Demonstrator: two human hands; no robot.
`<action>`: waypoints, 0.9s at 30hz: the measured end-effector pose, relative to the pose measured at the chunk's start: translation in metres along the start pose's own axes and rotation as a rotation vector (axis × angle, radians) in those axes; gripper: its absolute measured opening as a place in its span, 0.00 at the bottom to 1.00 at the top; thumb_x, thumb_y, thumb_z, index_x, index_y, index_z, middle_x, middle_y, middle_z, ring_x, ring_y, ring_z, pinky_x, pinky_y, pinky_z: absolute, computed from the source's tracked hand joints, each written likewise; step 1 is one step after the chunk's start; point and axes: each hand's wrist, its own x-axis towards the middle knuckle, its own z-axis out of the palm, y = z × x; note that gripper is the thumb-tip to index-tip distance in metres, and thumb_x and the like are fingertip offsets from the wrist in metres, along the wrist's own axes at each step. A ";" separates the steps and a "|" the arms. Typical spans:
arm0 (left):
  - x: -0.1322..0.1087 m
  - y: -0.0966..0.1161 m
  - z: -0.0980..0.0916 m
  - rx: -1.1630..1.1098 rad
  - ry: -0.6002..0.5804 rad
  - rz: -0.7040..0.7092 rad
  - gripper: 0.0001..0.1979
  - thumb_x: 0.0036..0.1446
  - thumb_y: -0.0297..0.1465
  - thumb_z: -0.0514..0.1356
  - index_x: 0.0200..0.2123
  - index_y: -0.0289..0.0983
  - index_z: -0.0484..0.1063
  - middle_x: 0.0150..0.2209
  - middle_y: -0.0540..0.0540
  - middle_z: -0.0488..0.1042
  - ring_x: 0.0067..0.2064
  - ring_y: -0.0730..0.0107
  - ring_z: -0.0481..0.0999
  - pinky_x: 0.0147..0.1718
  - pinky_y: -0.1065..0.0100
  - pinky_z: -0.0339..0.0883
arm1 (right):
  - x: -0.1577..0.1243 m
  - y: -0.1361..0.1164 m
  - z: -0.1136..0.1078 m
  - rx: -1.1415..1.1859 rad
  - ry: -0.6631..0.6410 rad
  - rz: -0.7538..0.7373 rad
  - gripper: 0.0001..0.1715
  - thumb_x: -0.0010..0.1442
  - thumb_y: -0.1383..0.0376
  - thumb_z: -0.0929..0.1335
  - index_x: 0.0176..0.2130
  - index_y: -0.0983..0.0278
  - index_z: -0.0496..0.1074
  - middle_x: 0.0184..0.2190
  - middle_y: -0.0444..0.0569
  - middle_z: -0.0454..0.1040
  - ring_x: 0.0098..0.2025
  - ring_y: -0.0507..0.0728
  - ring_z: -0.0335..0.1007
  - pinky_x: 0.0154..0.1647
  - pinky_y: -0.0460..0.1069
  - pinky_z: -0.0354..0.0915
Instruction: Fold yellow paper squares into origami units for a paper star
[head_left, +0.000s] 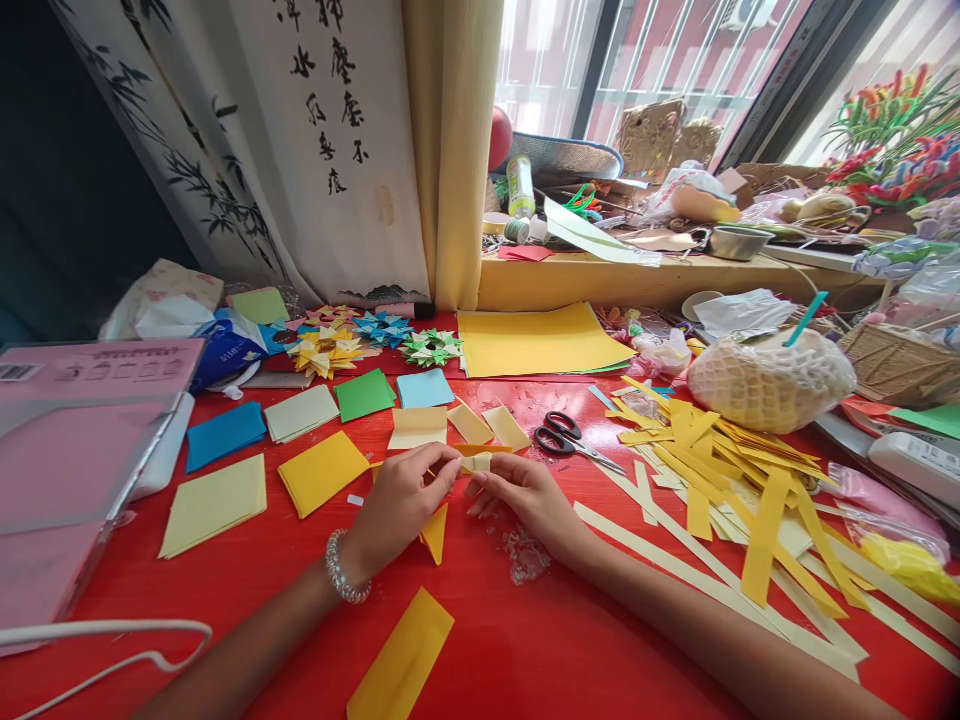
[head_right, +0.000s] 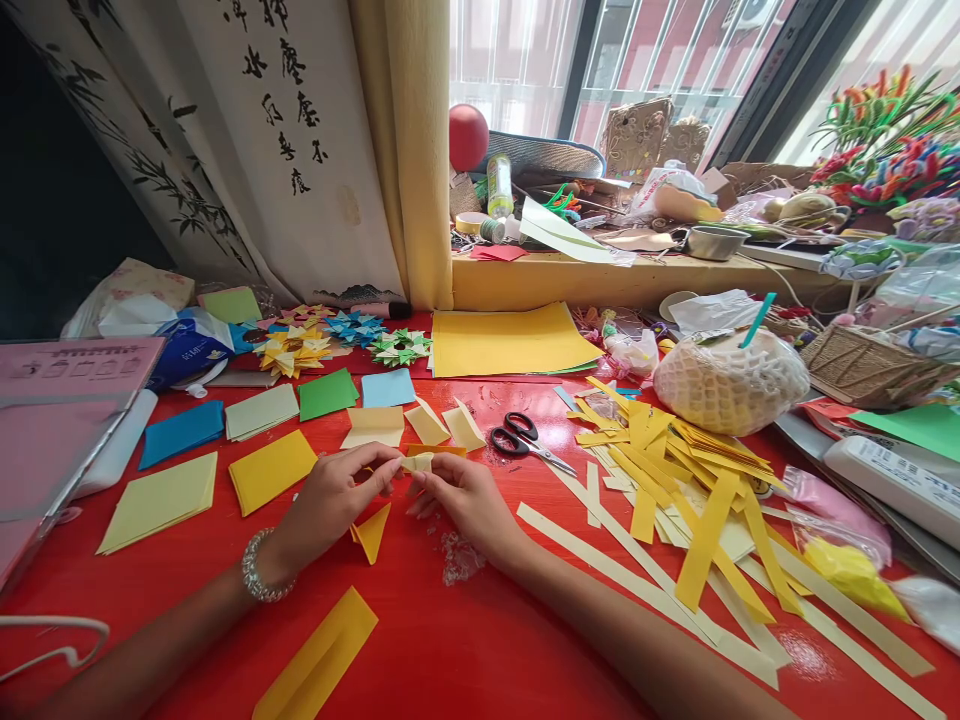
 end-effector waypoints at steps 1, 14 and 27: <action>0.000 0.000 0.000 -0.012 -0.009 -0.017 0.10 0.61 0.33 0.50 0.32 0.37 0.69 0.28 0.51 0.71 0.29 0.73 0.69 0.31 0.73 0.59 | 0.000 0.000 0.000 0.005 0.000 0.005 0.17 0.58 0.54 0.66 0.32 0.67 0.65 0.29 0.48 0.71 0.28 0.54 0.70 0.29 0.46 0.67; -0.002 0.001 0.006 -0.092 -0.078 0.048 0.10 0.61 0.33 0.51 0.28 0.36 0.64 0.28 0.51 0.67 0.30 0.73 0.66 0.30 0.72 0.58 | -0.004 0.007 0.002 -0.173 -0.082 0.034 0.20 0.60 0.53 0.65 0.28 0.66 0.64 0.23 0.46 0.69 0.21 0.51 0.66 0.21 0.43 0.61; -0.004 0.004 0.003 -0.093 -0.193 -0.019 0.13 0.60 0.34 0.49 0.24 0.36 0.61 0.19 0.54 0.62 0.23 0.75 0.61 0.23 0.73 0.52 | -0.010 -0.004 0.003 -0.534 -0.247 -0.132 0.18 0.68 0.61 0.55 0.28 0.65 0.61 0.20 0.43 0.65 0.21 0.49 0.60 0.23 0.42 0.56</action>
